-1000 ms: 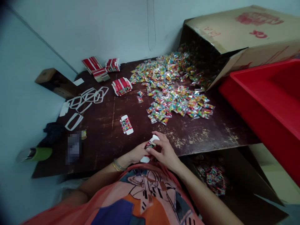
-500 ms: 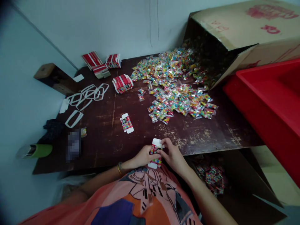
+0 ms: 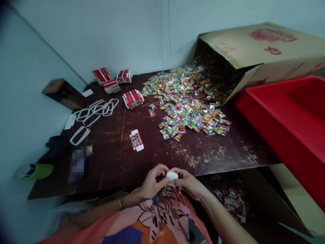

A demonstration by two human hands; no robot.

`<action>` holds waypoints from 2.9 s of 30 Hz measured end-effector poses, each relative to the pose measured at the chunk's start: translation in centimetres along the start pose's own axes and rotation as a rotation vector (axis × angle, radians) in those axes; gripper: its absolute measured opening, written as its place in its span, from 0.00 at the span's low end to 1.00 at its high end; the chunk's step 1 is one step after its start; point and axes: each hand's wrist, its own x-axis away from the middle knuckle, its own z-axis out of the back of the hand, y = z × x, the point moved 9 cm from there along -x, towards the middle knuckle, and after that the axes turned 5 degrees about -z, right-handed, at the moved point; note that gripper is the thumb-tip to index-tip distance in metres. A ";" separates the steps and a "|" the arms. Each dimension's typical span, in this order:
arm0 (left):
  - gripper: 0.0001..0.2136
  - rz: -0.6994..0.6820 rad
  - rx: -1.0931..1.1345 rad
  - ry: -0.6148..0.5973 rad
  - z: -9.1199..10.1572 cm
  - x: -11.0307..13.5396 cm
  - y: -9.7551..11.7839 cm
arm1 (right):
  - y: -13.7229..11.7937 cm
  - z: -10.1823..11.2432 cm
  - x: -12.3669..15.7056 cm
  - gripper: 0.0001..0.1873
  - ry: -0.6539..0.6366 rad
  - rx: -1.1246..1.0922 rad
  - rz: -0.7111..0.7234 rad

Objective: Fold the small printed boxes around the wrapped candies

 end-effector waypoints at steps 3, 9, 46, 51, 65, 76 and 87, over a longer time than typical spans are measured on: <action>0.25 0.164 0.278 -0.058 -1.4 0.1 -1.9 | -2.0 -1.1 0.4 0.14 0.013 0.294 0.142; 0.20 0.261 0.473 -0.185 -1.6 0.2 -2.3 | -5.2 -2.5 1.2 0.23 0.157 0.617 0.419; 0.23 0.263 0.346 -0.016 3.4 -3.3 -3.5 | -4.0 0.6 2.3 0.11 0.343 0.750 0.645; 0.24 0.208 0.276 -0.212 -0.1 -2.8 -2.5 | -9.8 0.9 1.7 0.09 0.483 0.506 0.681; 0.15 0.137 0.002 -0.235 -0.7 -2.5 -1.4 | -11.6 -2.1 2.2 0.12 0.516 1.368 0.849; 0.15 0.151 0.072 -0.286 -1.4 -1.4 -2.3 | -9.4 -2.0 1.7 0.13 0.464 1.218 0.747; 0.16 0.062 -0.024 -0.263 -0.7 -2.1 -2.1 | -8.7 -0.4 0.9 0.14 0.561 0.950 0.686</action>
